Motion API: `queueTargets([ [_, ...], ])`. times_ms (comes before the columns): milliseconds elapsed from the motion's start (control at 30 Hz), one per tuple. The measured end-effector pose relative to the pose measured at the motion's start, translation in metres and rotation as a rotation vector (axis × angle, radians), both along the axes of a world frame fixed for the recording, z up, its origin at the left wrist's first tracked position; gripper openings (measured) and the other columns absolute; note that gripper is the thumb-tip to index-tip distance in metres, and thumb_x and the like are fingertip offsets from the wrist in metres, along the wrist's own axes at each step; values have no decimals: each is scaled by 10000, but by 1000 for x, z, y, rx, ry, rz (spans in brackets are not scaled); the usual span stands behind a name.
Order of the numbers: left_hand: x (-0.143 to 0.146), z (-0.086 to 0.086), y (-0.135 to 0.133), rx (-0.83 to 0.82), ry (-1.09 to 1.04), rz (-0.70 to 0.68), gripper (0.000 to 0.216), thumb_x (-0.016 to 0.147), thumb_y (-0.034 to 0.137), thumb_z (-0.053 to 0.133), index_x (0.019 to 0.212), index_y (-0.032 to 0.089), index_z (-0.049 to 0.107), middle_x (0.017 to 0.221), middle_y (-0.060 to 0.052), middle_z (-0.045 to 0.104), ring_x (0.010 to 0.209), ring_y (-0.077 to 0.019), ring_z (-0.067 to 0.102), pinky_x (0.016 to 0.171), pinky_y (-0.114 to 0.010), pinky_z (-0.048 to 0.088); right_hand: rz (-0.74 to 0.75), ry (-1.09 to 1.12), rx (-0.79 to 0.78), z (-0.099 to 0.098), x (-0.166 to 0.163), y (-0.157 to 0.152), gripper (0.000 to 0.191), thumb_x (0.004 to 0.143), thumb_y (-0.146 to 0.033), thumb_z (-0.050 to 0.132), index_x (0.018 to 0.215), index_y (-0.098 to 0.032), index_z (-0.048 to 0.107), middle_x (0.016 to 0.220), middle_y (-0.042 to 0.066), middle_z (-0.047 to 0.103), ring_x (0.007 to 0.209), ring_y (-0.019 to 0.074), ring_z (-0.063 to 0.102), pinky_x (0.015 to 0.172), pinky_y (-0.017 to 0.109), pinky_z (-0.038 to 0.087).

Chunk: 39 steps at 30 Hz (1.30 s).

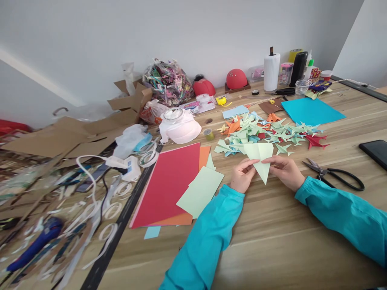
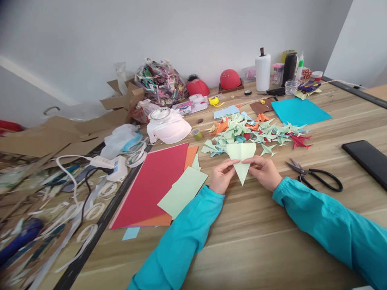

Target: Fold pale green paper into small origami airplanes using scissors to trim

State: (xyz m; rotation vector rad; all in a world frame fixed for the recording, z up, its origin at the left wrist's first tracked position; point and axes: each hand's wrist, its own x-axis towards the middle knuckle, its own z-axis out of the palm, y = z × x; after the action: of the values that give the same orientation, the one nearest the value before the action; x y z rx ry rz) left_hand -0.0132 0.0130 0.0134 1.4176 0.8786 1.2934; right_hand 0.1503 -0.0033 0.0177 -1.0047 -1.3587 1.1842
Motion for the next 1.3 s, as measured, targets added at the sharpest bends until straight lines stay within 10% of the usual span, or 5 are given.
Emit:
queueTargets([
  [1300, 17, 10, -12, -369, -92, 102, 345, 627, 421, 721, 736, 102, 652, 583, -68, 675, 519, -190, 656, 490, -281, 546, -206, 88, -276, 6, -3, 1, 340, 545, -488, 775, 599, -165, 682, 576, 31, 670, 498, 113, 566, 499, 229, 470],
])
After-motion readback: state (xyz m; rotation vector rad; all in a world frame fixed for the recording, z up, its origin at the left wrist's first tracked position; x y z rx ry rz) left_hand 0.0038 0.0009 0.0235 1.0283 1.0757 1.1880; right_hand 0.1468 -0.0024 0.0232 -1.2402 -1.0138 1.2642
